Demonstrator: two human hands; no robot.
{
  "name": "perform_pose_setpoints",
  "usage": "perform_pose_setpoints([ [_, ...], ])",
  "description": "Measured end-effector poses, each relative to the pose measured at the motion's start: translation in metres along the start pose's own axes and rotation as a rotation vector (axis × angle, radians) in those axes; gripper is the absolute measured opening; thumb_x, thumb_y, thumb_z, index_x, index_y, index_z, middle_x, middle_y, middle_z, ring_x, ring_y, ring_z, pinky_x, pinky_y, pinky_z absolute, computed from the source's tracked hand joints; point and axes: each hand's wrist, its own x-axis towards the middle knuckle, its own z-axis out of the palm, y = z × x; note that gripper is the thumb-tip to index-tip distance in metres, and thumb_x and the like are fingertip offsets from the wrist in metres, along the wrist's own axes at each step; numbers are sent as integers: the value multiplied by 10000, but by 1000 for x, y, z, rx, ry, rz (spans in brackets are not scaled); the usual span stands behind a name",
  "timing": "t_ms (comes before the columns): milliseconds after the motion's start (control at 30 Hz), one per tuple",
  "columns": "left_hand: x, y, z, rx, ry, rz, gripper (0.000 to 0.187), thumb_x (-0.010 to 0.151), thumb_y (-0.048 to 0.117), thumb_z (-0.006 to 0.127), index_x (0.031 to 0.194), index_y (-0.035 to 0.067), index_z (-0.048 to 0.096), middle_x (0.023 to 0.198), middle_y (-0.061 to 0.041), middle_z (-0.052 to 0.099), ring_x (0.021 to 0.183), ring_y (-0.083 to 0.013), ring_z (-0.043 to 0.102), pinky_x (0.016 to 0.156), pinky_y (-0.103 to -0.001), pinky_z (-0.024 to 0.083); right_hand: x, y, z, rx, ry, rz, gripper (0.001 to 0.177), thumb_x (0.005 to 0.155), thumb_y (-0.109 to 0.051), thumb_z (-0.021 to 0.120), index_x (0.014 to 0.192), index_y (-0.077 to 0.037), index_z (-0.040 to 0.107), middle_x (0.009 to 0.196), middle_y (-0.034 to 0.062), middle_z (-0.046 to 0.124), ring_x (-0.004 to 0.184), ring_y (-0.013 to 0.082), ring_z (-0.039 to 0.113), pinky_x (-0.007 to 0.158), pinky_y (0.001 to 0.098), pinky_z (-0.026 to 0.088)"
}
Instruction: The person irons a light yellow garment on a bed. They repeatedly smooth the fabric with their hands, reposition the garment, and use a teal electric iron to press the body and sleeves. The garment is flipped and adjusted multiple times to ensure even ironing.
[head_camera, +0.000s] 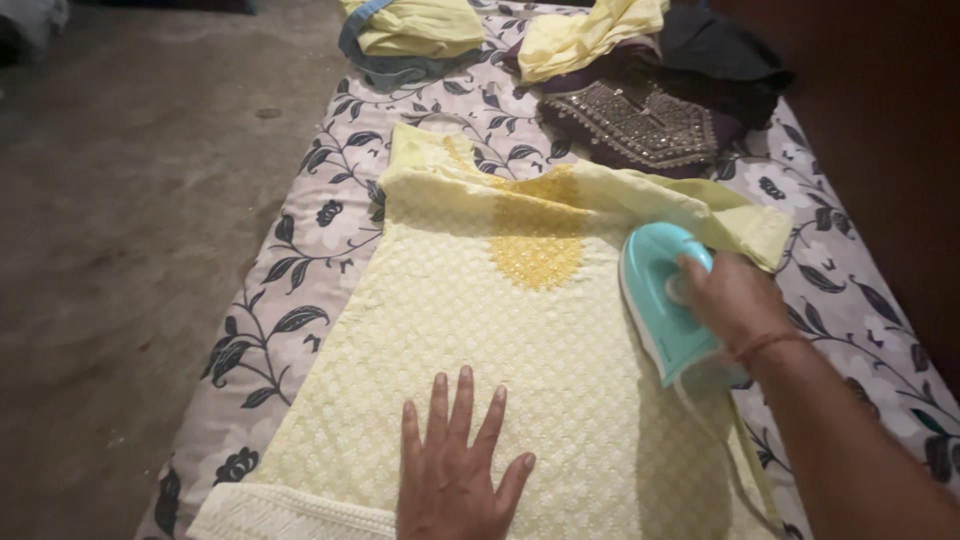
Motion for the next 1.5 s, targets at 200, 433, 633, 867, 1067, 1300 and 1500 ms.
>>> perform_pose_setpoints([
  [200,3,4,-8,-75,-127,-93,769,865,582,601,1493,151,494,1629,-230,255,1521,-443,143,1162,-689,46,-6,-11,-16,139,-145,71,580,1036,-457,527,966,76,746,878,249,733,734,372,716,711,494,572],
  [433,5,3,-14,-108,-169,-122,746,882,549,588,1500,144,489,1638,-222,255,1524,-439,141,1172,-682,52,-84,4,-5,390,-367,203,525,1053,-446,464,1097,19,705,856,176,717,705,289,674,680,455,568],
  [633,-2,-2,5,-23,-15,-89,710,946,464,513,1476,6,396,1586,-238,282,1524,-417,207,1189,-649,104,-145,8,5,59,-540,-50,385,1011,-488,525,1085,-138,666,766,149,727,630,237,696,609,408,568],
  [867,-2,-5,11,-49,-45,-113,696,937,431,506,1463,-15,414,1581,-255,285,1480,-395,210,1166,-629,105,-91,-19,20,-63,-440,-301,424,1013,-458,428,1091,-102,645,935,131,786,702,237,778,663,384,624],
  [1067,-5,-5,13,-44,-23,-99,673,959,432,492,1460,-13,433,1583,-267,291,1487,-405,208,1153,-618,102,-47,-81,1,7,-345,-191,461,1045,-521,446,1136,-100,611,871,149,717,673,289,704,572,457,601],
  [1300,-3,-4,12,-75,-72,-115,675,969,423,467,1473,-23,411,1587,-266,286,1490,-405,193,1159,-615,95,-11,-100,11,142,-306,-273,568,1048,-528,462,951,-12,677,760,132,667,632,231,625,568,374,498],
  [1500,-5,-4,11,-74,14,-170,646,957,329,475,1466,-60,395,1583,-257,314,1494,-386,248,1188,-552,154,-64,-84,13,153,-494,-179,491,1051,-496,442,1037,-59,665,807,119,701,695,242,676,630,386,563],
])
